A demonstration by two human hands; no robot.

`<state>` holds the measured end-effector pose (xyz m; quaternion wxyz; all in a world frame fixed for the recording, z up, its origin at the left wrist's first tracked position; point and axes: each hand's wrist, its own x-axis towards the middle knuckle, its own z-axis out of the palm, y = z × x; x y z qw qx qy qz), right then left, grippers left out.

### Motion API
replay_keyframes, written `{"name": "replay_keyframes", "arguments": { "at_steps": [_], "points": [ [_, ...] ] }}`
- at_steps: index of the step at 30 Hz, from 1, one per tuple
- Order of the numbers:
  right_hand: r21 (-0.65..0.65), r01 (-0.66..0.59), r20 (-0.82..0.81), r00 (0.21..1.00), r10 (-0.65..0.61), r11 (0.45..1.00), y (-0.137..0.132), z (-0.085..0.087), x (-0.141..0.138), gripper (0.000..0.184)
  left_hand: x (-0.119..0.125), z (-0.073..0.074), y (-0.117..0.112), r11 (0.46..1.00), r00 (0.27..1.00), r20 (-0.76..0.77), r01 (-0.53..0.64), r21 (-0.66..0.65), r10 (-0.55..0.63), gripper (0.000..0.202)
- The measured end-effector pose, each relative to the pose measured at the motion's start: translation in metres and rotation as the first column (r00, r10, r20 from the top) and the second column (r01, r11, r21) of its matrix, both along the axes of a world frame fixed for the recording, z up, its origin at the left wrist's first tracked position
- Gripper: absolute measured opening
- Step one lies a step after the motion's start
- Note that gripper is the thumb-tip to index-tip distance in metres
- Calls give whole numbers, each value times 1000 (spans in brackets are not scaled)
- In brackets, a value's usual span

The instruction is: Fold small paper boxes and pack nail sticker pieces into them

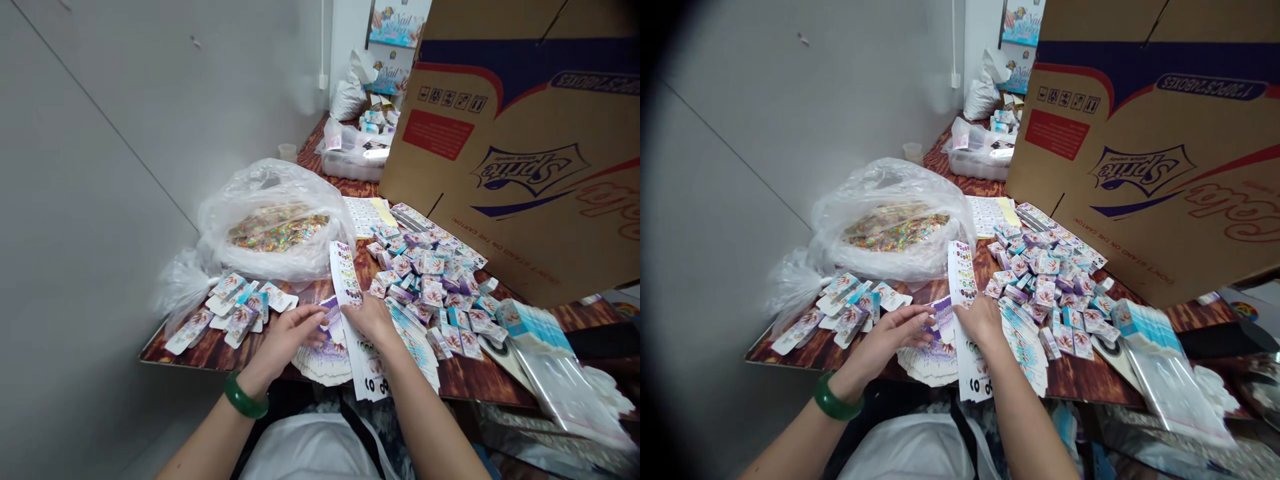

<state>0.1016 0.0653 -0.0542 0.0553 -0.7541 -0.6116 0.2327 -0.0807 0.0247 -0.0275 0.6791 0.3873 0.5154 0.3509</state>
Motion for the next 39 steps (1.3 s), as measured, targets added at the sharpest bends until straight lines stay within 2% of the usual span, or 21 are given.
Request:
{"name": "replay_keyframes", "arguments": {
  "at_steps": [7,13,19,26,31,35,39],
  "points": [
    [21,25,18,1000,-25,999,-4,-2,-2,59,5,-5,-1,999,999,0,34,-2,-34,43],
    [68,52,-41,998,-50,996,-5,-8,-2,61,7,-6,-2,999,999,-4,33,2,-33,42],
    [92,61,-32,998,-58,994,-5,-9,-6,58,11,-6,-3,1000,999,14,29,-1,-29,42],
    [127,66,-145,988,-48,990,-8,2,-3,79,8,-8,-4,1000,999,41,17,-11,-16,44],
    [216,57,-224,975,-7,975,-14,8,-5,77,26,-14,6,993,987,125,-99,-58,105,41],
    [296,66,-359,932,47,953,-20,8,-7,80,42,-13,19,995,971,215,-93,-40,100,36],
    [370,55,-512,845,154,927,-27,17,1,74,42,-4,24,990,963,233,-137,-15,137,31]
  ]
}}
